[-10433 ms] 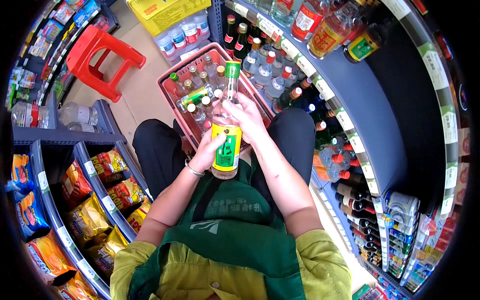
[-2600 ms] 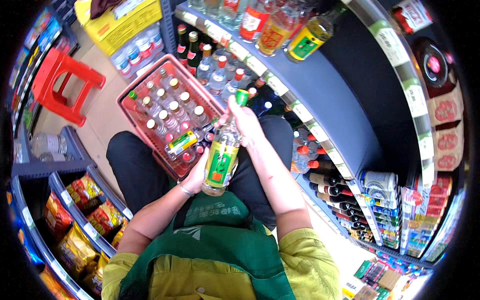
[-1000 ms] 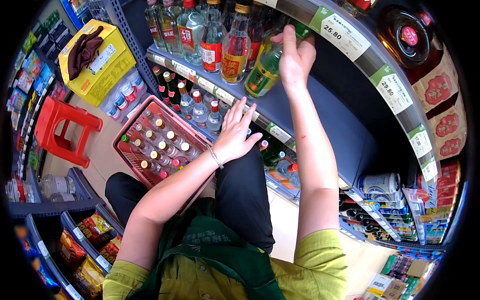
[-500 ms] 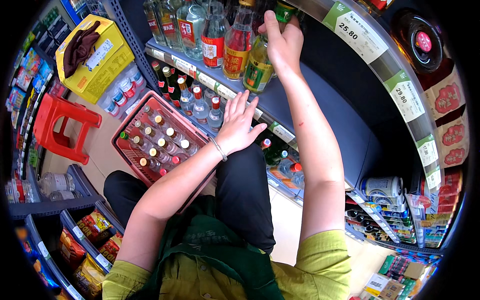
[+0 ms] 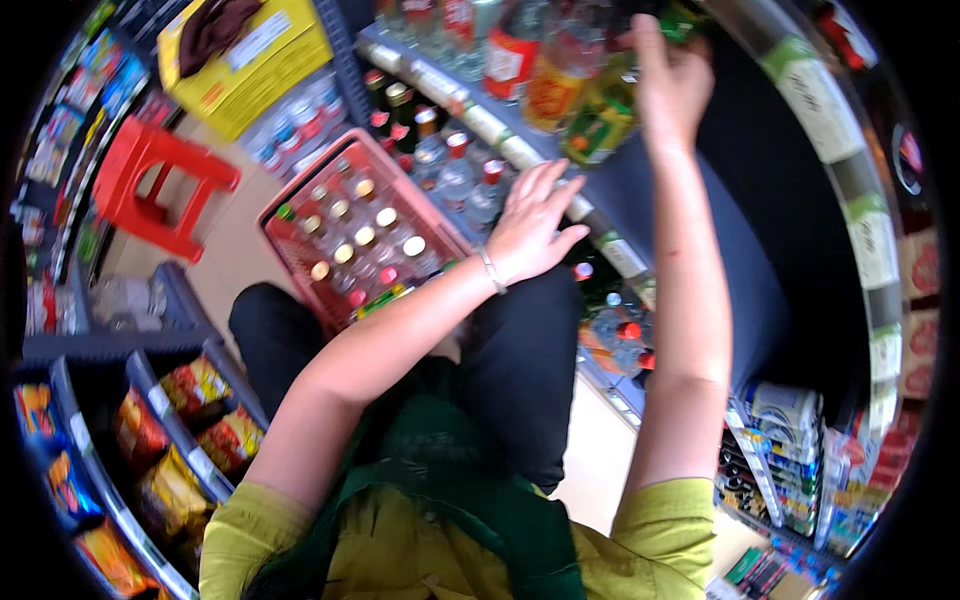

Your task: The person is restocking a store shelf with various bottles of alcohol. They take bottles from a red plastic basket on the floor and place them onto the shelf, arranging them in rows.

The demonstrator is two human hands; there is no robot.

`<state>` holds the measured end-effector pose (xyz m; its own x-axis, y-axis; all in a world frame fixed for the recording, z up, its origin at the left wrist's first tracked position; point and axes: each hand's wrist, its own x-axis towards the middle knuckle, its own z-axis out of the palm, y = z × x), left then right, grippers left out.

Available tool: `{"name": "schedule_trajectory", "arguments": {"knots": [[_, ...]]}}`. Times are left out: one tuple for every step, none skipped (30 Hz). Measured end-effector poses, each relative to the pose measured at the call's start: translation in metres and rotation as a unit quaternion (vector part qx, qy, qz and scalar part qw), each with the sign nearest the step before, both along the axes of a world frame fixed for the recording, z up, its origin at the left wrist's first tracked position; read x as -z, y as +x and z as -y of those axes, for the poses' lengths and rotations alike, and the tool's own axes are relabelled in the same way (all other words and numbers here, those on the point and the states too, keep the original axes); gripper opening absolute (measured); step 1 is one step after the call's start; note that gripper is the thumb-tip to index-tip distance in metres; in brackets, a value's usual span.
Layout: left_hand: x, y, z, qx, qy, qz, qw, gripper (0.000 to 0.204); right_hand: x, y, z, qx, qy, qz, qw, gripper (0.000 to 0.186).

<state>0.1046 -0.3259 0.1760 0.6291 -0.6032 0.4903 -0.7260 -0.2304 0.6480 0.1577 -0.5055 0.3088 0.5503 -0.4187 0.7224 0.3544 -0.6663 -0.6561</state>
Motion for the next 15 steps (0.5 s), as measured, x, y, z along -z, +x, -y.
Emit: {"name": "schedule_trajectory", "arguments": {"knots": [[0.003, 0.000, -0.011, 0.004, -0.043, -0.018, 0.999, 0.054, -0.001, 0.000, -0.013, -0.049, 0.077, 0.065, 0.994, 0.035], [0.007, -0.002, -0.021, -0.013, -0.073, -0.022, 0.997, 0.047, -0.001, -0.004, -0.009, -0.057, 0.047, 0.093, 0.993, 0.041], [0.015, -0.002, -0.038, -0.021, -0.117, -0.036, 0.992, 0.038, 0.005, -0.010, -0.011, -0.073, 0.045, 0.119, 0.989, 0.045], [0.026, -0.003, -0.058, -0.060, -0.120, -0.043, 0.990, 0.034, 0.012, -0.019, -0.027, -0.013, 0.065, 0.159, 0.985, 0.047], [0.042, -0.008, -0.080, -0.100, -0.124, -0.052, 0.986, 0.029, 0.024, -0.026, -0.025, 0.052, 0.001, 0.173, 0.984, 0.045], [0.062, -0.013, -0.105, -0.159, -0.090, -0.079, 0.980, 0.026, 0.034, -0.034, -0.045, 0.047, 0.021, 0.177, 0.983, 0.043], [0.085, -0.019, -0.129, -0.215, -0.056, -0.107, 0.969, 0.024, 0.042, -0.043, -0.070, 0.044, 0.039, 0.181, 0.982, 0.040], [0.107, -0.028, -0.152, -0.246, -0.015, -0.115, 0.962, 0.025, 0.053, -0.052, -0.091, 0.020, 0.052, 0.156, 0.986, 0.038], [0.128, -0.037, -0.170, -0.269, 0.026, -0.123, 0.955, 0.026, 0.065, -0.060, -0.111, 0.001, 0.062, 0.132, 0.989, 0.035], [0.143, -0.047, -0.185, -0.295, 0.101, -0.153, 0.938, 0.029, 0.077, -0.065, -0.136, -0.014, 0.133, 0.087, 0.987, 0.031], [0.157, -0.056, -0.197, -0.322, 0.175, -0.180, 0.913, 0.031, 0.091, -0.068, -0.161, -0.032, 0.203, 0.043, 0.978, 0.028], [0.166, -0.062, -0.201, -0.307, 0.212, -0.200, 0.906, 0.042, 0.106, -0.072, -0.179, -0.058, 0.250, -0.008, 0.967, 0.025], [0.176, -0.062, -0.202, -0.283, 0.263, -0.189, 0.903, 0.050, 0.124, -0.076, -0.195, -0.084, 0.296, -0.057, 0.950, 0.022], [0.178, -0.060, -0.202, -0.271, 0.295, -0.190, 0.896, 0.052, 0.142, -0.079, -0.211, -0.115, 0.335, -0.081, 0.932, 0.021], [0.178, -0.057, -0.201, -0.257, 0.325, -0.190, 0.890, 0.054, 0.161, -0.084, -0.220, -0.139, 0.317, -0.120, 0.931, 0.021]]}}
